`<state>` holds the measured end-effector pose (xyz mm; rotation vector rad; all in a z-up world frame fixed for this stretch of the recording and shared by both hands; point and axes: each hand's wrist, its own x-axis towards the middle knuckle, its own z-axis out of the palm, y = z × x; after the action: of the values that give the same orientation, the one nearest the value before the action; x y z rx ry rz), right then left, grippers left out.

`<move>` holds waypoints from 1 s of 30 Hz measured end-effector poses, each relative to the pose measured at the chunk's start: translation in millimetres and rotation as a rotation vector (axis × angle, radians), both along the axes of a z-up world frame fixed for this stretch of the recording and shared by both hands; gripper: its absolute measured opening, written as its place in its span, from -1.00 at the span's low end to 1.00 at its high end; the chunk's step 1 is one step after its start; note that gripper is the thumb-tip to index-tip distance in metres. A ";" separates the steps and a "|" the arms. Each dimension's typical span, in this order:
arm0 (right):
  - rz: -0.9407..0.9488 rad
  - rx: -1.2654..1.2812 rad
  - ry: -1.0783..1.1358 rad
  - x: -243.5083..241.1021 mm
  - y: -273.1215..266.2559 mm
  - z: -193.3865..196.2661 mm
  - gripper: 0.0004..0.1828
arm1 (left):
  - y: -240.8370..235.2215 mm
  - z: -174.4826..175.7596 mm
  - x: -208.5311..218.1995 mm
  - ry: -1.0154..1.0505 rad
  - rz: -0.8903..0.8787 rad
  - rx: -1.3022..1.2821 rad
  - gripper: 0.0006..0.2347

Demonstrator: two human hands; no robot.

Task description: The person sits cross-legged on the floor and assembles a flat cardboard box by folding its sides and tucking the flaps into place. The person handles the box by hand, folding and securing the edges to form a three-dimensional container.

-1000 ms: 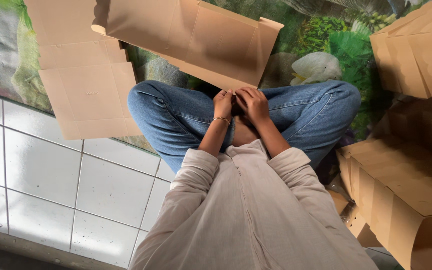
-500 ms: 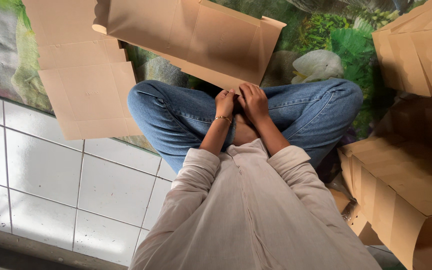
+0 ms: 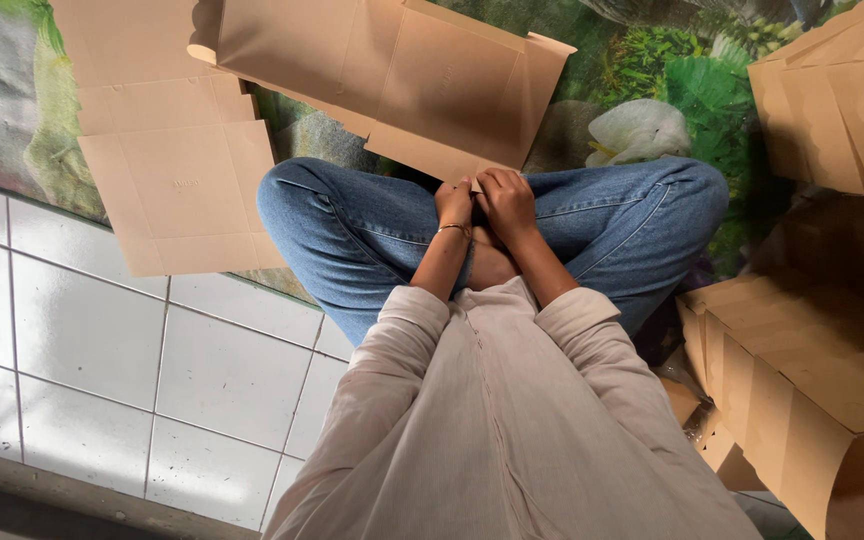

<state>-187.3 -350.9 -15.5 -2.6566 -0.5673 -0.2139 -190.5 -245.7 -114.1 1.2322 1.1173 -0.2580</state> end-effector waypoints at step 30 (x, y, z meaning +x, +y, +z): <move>-0.030 0.034 0.055 -4.9 0.6 -0.4 -0.86 | 3.1 29.7 -6.6 0.124 -0.108 0.157 -0.61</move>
<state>-192.2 -350.4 -15.9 -2.6311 -0.5027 -0.1572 -197.0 -242.6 -84.4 1.4338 1.1968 -0.3373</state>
